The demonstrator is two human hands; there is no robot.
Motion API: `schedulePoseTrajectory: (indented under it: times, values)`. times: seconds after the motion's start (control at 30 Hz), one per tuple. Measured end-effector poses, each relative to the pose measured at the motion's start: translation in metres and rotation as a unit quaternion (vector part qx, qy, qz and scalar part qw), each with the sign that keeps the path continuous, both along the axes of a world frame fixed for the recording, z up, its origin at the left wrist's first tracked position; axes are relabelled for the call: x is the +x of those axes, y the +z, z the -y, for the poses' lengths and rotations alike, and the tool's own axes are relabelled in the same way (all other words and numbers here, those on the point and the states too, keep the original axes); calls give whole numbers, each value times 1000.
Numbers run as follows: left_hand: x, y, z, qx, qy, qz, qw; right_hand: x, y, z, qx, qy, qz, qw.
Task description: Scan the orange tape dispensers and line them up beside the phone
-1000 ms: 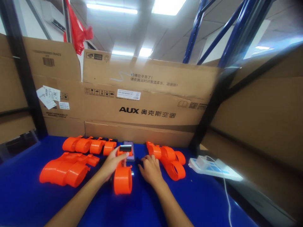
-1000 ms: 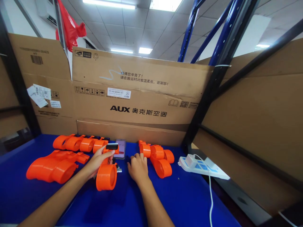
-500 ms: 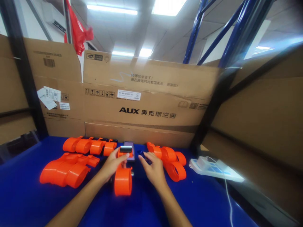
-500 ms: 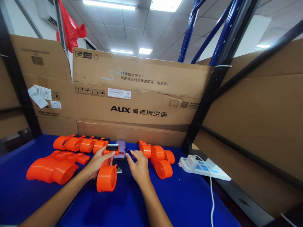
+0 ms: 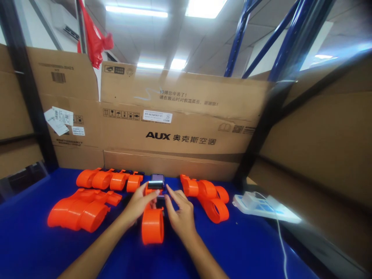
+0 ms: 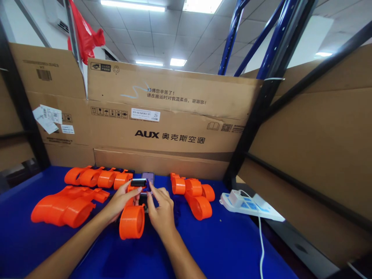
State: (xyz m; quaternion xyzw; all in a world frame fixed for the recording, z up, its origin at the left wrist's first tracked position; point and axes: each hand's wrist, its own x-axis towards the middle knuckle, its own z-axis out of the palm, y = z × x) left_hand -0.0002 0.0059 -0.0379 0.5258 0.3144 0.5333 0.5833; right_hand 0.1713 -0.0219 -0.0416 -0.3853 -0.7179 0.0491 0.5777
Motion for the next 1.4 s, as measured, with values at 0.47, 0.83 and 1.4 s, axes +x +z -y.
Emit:
schedulePoseTrajectory:
  times: [0.47,0.83,1.4]
  values:
    - [1,-2,0,2,0,3,1000,0,-4,-1,81,-49,111,989]
    - [2,-2,-1,-7,-2,11,1000,-2,7,11,94,-140,203,964]
    - [1,13,24,-92,-196,61,974,2,17,3,-226,248,-173,926]
